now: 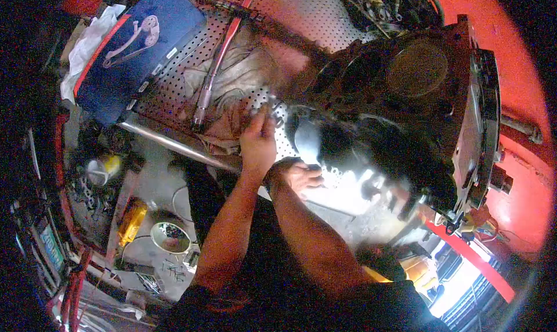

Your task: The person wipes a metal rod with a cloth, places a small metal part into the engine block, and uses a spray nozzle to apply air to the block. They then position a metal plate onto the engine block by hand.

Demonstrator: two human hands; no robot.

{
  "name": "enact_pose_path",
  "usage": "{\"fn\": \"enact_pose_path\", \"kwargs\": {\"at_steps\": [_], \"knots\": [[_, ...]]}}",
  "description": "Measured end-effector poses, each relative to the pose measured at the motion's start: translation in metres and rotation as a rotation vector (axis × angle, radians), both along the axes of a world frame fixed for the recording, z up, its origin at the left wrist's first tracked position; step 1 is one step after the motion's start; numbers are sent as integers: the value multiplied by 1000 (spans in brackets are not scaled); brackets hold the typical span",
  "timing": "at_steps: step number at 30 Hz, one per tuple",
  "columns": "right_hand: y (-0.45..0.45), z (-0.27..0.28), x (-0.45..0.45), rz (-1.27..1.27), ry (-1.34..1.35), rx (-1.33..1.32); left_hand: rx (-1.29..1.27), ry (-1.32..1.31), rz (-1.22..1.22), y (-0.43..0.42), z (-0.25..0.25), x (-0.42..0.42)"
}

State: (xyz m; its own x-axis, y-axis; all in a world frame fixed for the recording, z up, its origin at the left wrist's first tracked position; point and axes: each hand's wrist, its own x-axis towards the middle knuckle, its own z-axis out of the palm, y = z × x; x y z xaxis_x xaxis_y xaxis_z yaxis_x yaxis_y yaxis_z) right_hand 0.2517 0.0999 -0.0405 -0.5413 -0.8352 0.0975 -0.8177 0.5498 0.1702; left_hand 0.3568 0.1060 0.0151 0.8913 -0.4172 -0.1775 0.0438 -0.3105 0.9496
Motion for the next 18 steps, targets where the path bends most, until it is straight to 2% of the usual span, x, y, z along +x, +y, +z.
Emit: {"fn": "enact_pose_path", "kwargs": {"at_steps": [1, 2, 5, 6, 7, 9, 10, 13, 14, 17, 18], "knots": [[1, 1, -2, -3, 9, 4, -2, 19, 62, 0, -1, -3], [2, 2, -3, -5, 17, 7, 95, 170, -121, 5, 6, -1], [2, 0, 4, 5, 23, 21, -32, -5, -99, 3, -9, 0], [-2, -17, -3, 7, 17, 21, -54, 131, -121, 5, -8, 4], [-4, -46, -25, 8, 20, 25, 31, 141, -99, 7, -6, 9], [-3, -48, -28, 5, 24, 27, 195, 155, -61, 4, -4, 20], [-2, -48, -26, 2, 29, 28, 6, 99, 32, 3, -4, 19], [1, -23, -19, 10, 34, 42, -19, 97, -198, 1, -11, 9], [0, -19, -15, 14, 31, 46, -40, 10, -200, 3, -17, 12], [-5, -11, -4, 18, 31, 47, -22, 50, -2, 1, -14, 11], [-2, -11, -11, 15, 41, 52, -56, -32, 21, -1, -10, 10]]}}
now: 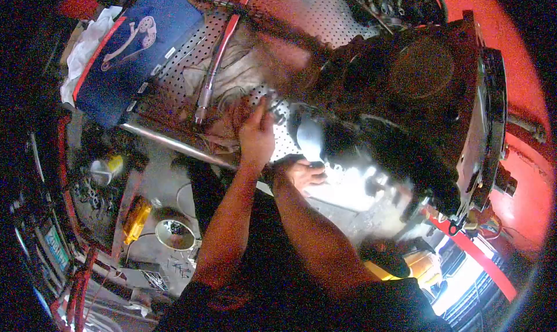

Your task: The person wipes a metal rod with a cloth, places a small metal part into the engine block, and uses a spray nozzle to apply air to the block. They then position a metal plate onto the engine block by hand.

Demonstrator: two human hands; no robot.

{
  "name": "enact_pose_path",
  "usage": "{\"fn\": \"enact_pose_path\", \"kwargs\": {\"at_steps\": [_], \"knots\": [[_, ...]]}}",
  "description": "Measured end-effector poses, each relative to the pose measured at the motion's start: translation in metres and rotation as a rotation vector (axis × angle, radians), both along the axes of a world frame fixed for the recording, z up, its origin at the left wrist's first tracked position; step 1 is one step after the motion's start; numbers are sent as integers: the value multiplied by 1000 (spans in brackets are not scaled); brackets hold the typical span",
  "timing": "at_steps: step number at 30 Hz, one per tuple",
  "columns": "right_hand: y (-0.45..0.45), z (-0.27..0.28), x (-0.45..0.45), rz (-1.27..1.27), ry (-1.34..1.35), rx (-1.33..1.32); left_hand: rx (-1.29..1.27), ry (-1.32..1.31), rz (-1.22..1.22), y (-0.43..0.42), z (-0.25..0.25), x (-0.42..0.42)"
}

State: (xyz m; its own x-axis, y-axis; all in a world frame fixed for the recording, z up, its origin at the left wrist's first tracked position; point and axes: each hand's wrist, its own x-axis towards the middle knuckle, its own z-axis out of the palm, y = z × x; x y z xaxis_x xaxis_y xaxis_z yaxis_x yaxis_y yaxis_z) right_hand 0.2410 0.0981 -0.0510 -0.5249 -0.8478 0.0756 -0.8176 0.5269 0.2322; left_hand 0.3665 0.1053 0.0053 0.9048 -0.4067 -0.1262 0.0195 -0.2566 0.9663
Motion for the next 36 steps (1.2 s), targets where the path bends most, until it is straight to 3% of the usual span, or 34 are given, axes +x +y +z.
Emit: {"fn": "enact_pose_path", "kwargs": {"at_steps": [3, 4, 7, 8, 12, 15, 18, 21, 23, 25, 26, 29, 36], "knots": [[3, -3, -5, 14, 4, 11, 37, 124, -213, 3, -2, 0], [3, -15, -19, 18, -4, 11, -28, -4, -163, 3, -5, 2], [2, -17, -11, 23, -26, 11, 72, 80, 0, 0, 6, 0], [0, -15, -8, 22, -68, 3, 9, 90, -183, 2, 1, -3], [1, -8, 9, 28, -78, 23, -79, 3, -180, 0, -4, 7], [0, -2, 11, 17, -67, 37, 66, 140, -238, 3, 8, 9], [-3, 1, 9, -4, -50, 46, 26, 40, -20, -3, 12, 0], [1, 0, 4, -7, -47, 61, 85, 31, -223, 0, 10, -2], [1, 0, 8, -31, -128, 6, 80, 64, -124, -3, 5, 1], [1, 4, 9, -61, -197, -47, 248, 219, -57, -2, 25, 6], [0, 1, 7, -57, -177, -47, 34, 95, -183, 0, 3, -4], [2, -12, 3, -26, -164, -31, 109, 56, -236, 7, 3, 8], [6, 25, 19, -73, -255, -47, 68, 27, -176, 10, 7, 10]]}}
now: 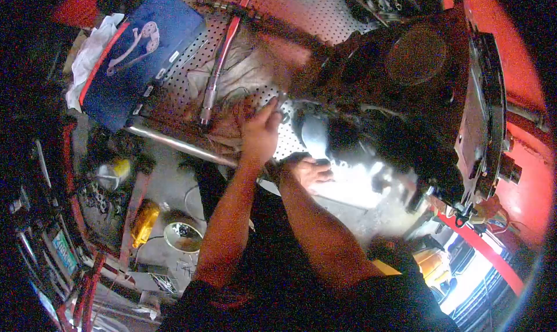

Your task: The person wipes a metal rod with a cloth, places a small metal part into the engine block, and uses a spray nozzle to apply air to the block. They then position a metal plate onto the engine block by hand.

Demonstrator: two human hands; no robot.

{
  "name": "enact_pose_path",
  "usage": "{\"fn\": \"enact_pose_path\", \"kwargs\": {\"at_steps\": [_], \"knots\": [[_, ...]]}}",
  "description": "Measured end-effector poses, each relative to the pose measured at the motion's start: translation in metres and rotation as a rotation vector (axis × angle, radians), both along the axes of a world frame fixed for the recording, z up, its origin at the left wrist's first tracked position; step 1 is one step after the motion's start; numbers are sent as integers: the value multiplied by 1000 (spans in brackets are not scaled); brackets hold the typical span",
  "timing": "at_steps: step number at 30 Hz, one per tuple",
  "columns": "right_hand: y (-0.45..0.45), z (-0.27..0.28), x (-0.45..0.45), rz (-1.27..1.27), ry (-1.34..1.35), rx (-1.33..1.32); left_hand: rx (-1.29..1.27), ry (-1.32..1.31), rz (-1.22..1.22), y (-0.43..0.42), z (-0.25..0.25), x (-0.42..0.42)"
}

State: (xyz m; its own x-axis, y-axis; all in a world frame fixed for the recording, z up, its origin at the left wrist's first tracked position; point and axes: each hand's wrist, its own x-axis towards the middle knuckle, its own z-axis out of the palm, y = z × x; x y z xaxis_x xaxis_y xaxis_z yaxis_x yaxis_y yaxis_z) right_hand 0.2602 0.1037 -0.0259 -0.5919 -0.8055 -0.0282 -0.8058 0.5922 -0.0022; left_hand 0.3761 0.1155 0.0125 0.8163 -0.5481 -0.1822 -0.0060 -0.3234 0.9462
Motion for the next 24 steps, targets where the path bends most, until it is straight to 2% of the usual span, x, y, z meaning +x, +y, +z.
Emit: {"fn": "enact_pose_path", "kwargs": {"at_steps": [2, 5, 6, 9, 11, 13, 15, 17, 20, 21, 22, 24], "knots": [[-3, 6, 2, -5, -61, 30, -9, 6, 112, -3, -2, 0], [4, -5, -1, -29, -36, -41, 52, -25, -145, 0, -9, -3], [7, -14, -11, -41, 43, -2, -3, 74, -103, 2, -7, -1], [5, -87, -56, -39, 176, -27, 12, 20, 1, 2, 2, 0], [5, -67, -36, 1, 177, -94, 8, 46, 100, 3, -12, -8], [0, -14, -7, 28, 182, -124, 67, 128, 94, 7, 14, -5], [-1, -21, -11, 50, 183, -137, -10, 162, 133, 15, 31, -10], [-2, -54, -26, 53, 182, -140, -97, 180, 104, 20, 71, -7], [-5, -54, -21, 38, 169, -122, -231, 187, -37, 31, 190, 6], [-7, -49, -19, 30, 158, -113, -269, 190, -89, 31, 215, 7], [-8, -45, -19, 27, 143, -105, -389, 144, -66, 24, 221, 3], [-12, -36, -17, 30, 113, -89, -471, 193, -63, 18, 240, 4]]}}
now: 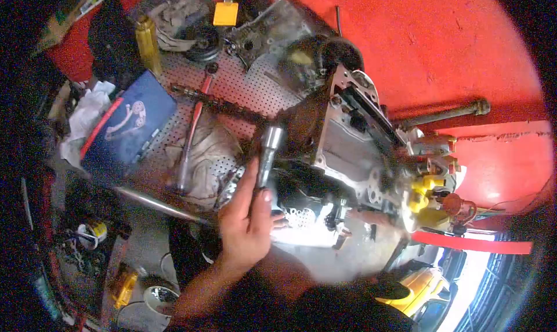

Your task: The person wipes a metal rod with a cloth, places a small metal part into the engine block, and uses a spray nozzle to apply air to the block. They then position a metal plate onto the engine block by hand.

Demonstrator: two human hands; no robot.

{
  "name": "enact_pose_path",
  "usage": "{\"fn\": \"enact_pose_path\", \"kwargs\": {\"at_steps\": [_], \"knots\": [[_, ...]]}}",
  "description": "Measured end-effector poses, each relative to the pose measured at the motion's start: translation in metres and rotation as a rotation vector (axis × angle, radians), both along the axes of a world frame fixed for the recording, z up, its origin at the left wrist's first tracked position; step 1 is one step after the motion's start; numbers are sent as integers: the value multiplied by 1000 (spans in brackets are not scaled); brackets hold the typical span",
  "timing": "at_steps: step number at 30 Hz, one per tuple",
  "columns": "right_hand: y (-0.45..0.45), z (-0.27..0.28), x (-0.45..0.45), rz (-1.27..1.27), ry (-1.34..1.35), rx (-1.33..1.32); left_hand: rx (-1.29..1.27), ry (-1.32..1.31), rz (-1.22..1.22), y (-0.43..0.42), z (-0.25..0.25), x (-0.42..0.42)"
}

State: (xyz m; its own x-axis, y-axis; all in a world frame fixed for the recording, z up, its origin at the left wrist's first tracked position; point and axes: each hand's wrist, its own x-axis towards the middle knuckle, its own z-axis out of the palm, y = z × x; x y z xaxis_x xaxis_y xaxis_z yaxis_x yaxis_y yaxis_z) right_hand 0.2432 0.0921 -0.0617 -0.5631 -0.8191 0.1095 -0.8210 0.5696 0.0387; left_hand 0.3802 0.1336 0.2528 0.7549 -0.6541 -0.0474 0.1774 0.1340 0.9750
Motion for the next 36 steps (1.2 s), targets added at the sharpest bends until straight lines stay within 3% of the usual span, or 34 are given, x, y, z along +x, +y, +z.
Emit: {"fn": "enact_pose_path", "kwargs": {"at_steps": [4, 7, 8, 11, 13, 14, 17, 20, 22, 23, 25, 26, 27, 28, 29, 36], "knots": [[-6, 17, -8, 58, -102, 149, 83, -189, -102, -13, 11, 0], [-15, 25, -30, 201, -217, 318, -18, -195, 39, -15, 0, 11], [-17, 27, -41, 271, -269, 378, -10, -152, 110, -17, 5, 13], [-21, 32, -82, 615, -555, 532, 32, -275, -66, -16, 15, 9], [-16, 47, -104, 824, -805, 586, 33, -366, -58, -13, 15, 26], [-13, 73, -106, 913, -952, 628, 30, -363, -16, -15, 18, 26], [5, 196, -77, 1023, -533, 672, -7, -337, 0, -18, 18, 24], [2, 277, -62, 1425, -589, 643, 11, -306, 137, -19, 13, 24], [-11, 344, -38, 1797, -564, 361, 50, -329, 139, -18, 10, 22], [-23, 378, -33, 1952, -379, 275, 72, -363, 74, -16, 8, 20], [-48, 429, -6, 2153, -266, -36, 121, -419, -54, -10, 7, 15], [-65, 445, 9, 2235, -305, -128, 88, -409, 38, -11, 8, 16], [-81, 452, 15, 2246, -113, -286, 58, -394, 130, -13, 10, 15], [-91, 466, 28, 2185, -164, -247, 46, -372, 171, -12, 13, 12], [-100, 475, 37, 2143, -41, -266, 34, -350, 212, -12, 17, 9], [-130, 440, 51, 1960, -254, -16, -26, -355, 61, -10, 13, 10]]}}
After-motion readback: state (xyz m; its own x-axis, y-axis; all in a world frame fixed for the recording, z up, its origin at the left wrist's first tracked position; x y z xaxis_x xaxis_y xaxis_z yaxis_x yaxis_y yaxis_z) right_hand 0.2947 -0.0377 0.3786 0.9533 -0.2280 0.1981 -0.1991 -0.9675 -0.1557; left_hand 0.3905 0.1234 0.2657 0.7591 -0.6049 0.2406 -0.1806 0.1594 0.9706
